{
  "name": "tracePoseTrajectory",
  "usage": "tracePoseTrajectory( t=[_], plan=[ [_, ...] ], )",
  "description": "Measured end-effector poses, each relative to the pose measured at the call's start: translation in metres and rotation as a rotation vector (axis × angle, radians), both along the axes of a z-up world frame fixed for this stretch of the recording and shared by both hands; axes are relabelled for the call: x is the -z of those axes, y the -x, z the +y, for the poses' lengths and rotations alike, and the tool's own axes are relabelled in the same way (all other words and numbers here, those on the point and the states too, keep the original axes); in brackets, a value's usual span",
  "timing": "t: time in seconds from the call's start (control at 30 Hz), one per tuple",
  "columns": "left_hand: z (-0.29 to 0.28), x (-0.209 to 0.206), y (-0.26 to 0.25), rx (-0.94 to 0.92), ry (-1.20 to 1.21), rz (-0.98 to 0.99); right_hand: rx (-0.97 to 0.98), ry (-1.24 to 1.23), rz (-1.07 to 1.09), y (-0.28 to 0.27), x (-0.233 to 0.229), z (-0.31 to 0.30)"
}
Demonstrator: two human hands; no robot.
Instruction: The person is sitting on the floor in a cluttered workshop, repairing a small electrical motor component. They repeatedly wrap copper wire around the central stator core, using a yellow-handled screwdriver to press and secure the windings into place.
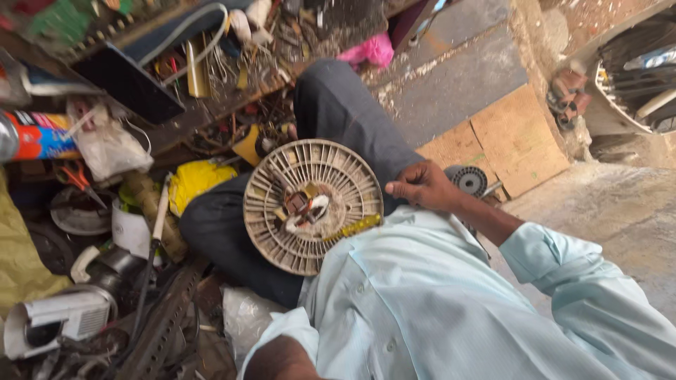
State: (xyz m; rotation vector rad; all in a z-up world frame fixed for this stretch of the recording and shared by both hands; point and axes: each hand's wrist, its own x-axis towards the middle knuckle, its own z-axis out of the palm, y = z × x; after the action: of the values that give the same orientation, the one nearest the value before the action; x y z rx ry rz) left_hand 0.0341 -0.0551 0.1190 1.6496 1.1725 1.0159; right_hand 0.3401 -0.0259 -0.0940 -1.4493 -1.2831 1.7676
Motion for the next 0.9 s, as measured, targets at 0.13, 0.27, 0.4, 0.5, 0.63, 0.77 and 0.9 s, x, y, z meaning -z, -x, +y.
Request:
tracePoseTrajectory(
  t=[0.13,0.27,0.4,0.5,0.63,0.77,0.9],
  plan=[
    [0.008,0.003,-0.005,0.035,-0.021,-0.003,-0.020,-0.026,-0.037,-0.006,0.003,0.001],
    [-0.006,0.001,0.002,0.002,0.013,0.026,0.008,0.030,0.016,-0.007,0.012,-0.003],
    [0.010,-0.003,0.000,0.037,-0.037,0.060,-0.011,-0.035,-0.014,-0.010,0.008,0.008],
    [0.032,0.002,0.009,0.046,-0.132,0.177,-0.023,-0.038,0.004,-0.014,0.010,0.000],
    [0.061,0.026,0.016,0.079,-0.285,0.446,-0.029,-0.058,-0.103,-0.015,0.011,-0.002],
    [0.065,0.051,0.012,0.151,-0.295,0.568,-0.008,-0.044,-0.074,-0.016,0.009,-0.002],
    [0.061,0.071,0.013,0.132,-0.273,0.496,-0.004,-0.050,-0.026,-0.017,0.004,0.001]
  ],
)
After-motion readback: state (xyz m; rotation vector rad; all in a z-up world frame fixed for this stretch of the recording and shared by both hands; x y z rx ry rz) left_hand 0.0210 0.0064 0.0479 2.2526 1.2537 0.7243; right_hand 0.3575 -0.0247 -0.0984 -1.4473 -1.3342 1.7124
